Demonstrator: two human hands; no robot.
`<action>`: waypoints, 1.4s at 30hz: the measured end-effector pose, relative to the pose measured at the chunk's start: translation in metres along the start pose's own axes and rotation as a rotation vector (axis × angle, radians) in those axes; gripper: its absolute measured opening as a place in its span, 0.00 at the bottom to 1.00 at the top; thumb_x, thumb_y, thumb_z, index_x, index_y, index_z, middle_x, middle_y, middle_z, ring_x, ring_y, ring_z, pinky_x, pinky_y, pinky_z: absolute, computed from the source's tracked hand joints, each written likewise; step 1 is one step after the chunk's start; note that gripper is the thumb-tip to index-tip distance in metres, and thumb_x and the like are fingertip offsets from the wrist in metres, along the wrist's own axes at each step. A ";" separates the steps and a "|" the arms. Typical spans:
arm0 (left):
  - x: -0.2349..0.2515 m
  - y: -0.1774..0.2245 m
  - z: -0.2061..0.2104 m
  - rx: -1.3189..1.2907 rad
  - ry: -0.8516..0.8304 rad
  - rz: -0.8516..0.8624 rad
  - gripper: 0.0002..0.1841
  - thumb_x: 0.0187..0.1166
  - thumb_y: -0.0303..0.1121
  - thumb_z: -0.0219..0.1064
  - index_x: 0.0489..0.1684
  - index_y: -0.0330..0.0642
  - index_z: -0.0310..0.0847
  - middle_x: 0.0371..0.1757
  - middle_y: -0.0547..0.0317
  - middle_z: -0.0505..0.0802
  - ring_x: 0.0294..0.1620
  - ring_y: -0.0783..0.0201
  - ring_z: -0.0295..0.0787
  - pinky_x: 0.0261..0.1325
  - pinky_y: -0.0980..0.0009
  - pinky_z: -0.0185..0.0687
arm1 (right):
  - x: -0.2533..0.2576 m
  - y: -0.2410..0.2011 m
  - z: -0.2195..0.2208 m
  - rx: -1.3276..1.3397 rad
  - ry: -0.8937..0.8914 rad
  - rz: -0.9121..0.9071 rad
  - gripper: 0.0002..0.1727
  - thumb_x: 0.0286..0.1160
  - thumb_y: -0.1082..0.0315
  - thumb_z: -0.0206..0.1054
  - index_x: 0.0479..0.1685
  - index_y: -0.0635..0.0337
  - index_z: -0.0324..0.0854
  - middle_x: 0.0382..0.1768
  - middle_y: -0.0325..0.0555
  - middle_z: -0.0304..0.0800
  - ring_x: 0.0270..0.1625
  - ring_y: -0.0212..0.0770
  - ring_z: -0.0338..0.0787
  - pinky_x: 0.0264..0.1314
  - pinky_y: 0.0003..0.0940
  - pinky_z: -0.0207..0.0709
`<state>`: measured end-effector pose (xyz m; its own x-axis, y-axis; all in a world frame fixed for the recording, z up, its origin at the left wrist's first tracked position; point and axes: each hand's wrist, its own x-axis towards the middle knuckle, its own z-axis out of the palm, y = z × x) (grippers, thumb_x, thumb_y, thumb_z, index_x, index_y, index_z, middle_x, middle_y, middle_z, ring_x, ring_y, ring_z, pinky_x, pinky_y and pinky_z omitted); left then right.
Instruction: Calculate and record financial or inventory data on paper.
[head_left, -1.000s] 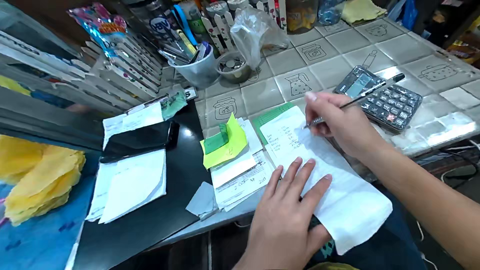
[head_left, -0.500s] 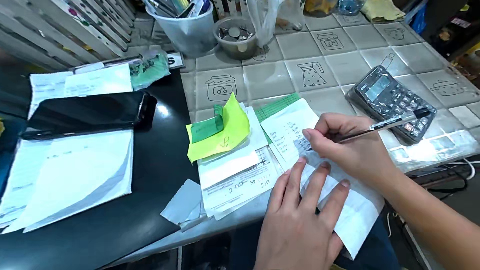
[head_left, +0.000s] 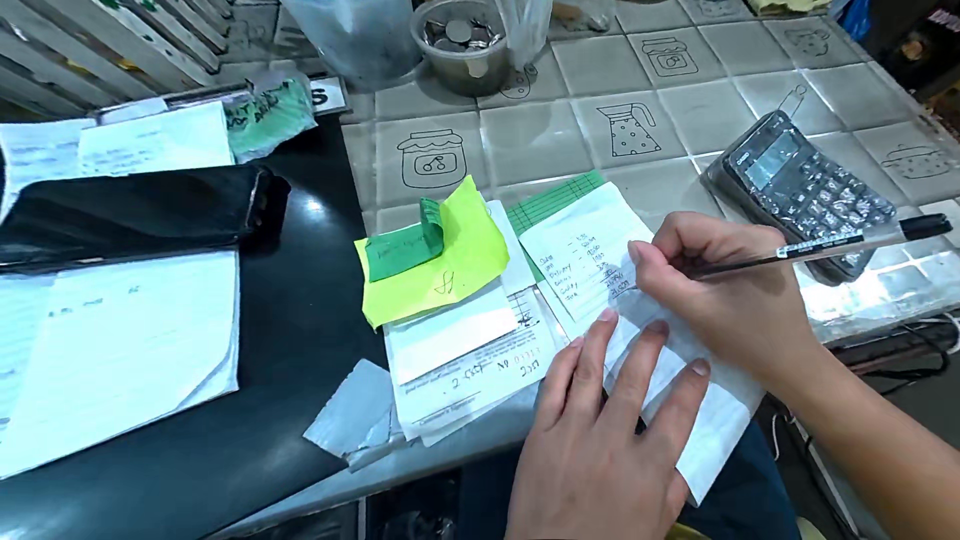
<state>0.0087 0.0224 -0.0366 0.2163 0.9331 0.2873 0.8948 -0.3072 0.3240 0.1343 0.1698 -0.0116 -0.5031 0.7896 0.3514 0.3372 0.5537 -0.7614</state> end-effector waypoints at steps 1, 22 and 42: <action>0.000 -0.001 -0.001 -0.012 -0.002 0.000 0.25 0.81 0.51 0.62 0.79 0.70 0.78 0.83 0.58 0.80 0.88 0.41 0.65 0.82 0.46 0.62 | 0.000 0.000 0.000 -0.001 0.012 0.013 0.14 0.77 0.69 0.67 0.20 0.52 0.77 0.15 0.28 0.74 0.16 0.18 0.72 0.15 0.13 0.61; 0.001 0.001 0.000 0.121 0.007 -0.056 0.29 0.81 0.64 0.54 0.79 0.69 0.78 0.83 0.67 0.81 0.88 0.47 0.66 0.79 0.45 0.61 | 0.023 0.002 0.008 0.282 -0.264 -0.050 0.16 0.84 0.65 0.65 0.23 0.54 0.77 0.16 0.29 0.73 0.17 0.20 0.72 0.17 0.15 0.62; -0.004 -0.004 0.000 0.064 0.048 -0.066 0.24 0.85 0.58 0.54 0.77 0.71 0.79 0.82 0.69 0.81 0.87 0.52 0.66 0.78 0.51 0.60 | 0.023 0.005 0.008 0.231 -0.250 -0.111 0.13 0.77 0.69 0.68 0.21 0.55 0.79 0.17 0.29 0.77 0.20 0.18 0.74 0.19 0.13 0.64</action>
<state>0.0044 0.0199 -0.0393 0.1379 0.9404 0.3108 0.9301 -0.2309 0.2858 0.1176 0.1885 -0.0118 -0.7155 0.6229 0.3162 0.0949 0.5352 -0.8394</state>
